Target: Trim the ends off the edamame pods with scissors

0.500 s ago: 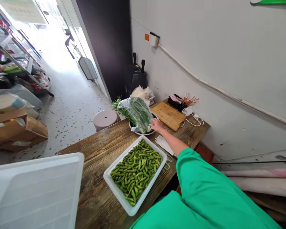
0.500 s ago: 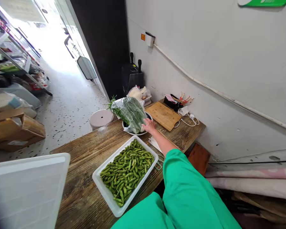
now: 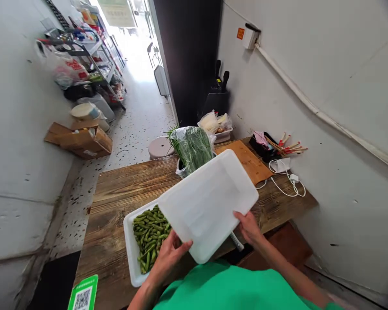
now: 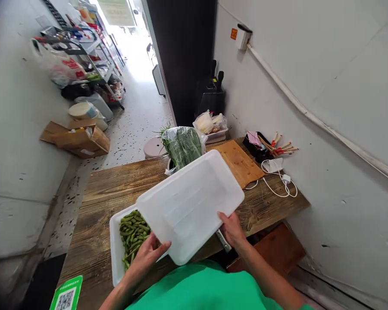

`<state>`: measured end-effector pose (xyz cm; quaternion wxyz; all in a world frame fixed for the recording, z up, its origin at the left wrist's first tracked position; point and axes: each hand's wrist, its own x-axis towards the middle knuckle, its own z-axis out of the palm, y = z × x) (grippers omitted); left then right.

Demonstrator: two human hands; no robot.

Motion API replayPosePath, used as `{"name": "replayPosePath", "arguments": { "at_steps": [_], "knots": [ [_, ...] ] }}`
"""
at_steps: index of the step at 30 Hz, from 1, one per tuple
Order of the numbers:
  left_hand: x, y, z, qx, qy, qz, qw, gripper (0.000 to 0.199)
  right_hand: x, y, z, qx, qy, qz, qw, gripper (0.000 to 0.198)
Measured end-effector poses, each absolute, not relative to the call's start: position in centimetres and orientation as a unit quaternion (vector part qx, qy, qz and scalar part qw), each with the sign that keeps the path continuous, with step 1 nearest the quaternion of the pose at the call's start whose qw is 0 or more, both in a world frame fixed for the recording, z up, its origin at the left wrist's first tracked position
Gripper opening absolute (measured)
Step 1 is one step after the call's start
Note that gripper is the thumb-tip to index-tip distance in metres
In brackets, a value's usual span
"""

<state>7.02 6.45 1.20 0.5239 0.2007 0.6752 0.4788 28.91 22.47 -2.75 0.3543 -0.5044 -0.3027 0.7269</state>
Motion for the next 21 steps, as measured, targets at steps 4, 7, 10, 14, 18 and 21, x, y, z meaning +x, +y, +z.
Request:
{"name": "replayPosePath", "arguments": {
  "at_steps": [4, 7, 10, 14, 18, 21],
  "knots": [
    [4.1, 4.8, 2.0, 0.269, 0.836, 0.406, 0.252, 0.077, 36.6, 27.5, -3.1, -0.609, -0.309, 0.631, 0.368, 0.032],
    [-0.6, 0.8, 0.0, 0.223, 0.932, 0.262, 0.110, 0.090, 41.6, 29.6, -3.2, -0.676, -0.290, 0.555, 0.389, 0.028],
    [-4.0, -2.7, -3.8, 0.124, 0.949, 0.196, 0.215, 0.088, 44.6, 29.4, -3.6, -0.689, -0.273, 0.548, 0.389, 0.029],
    [-4.6, -4.2, -8.8, 0.099, 0.914, 0.253, 0.300, 0.055, 45.1, 27.2, -4.1, -0.712, -0.231, 0.548, 0.373, 0.024],
    [-4.5, -4.4, -11.2, 0.105, 0.926, 0.279, 0.232, 0.043, 43.8, 25.0, -4.1, -0.712, -0.257, 0.535, 0.376, 0.026],
    [-6.5, -4.5, -11.5, 0.112, 0.931, 0.273, 0.215, 0.035, 42.9, 23.6, -3.9, -0.716, -0.280, 0.543, 0.338, 0.028]
  ]
}}
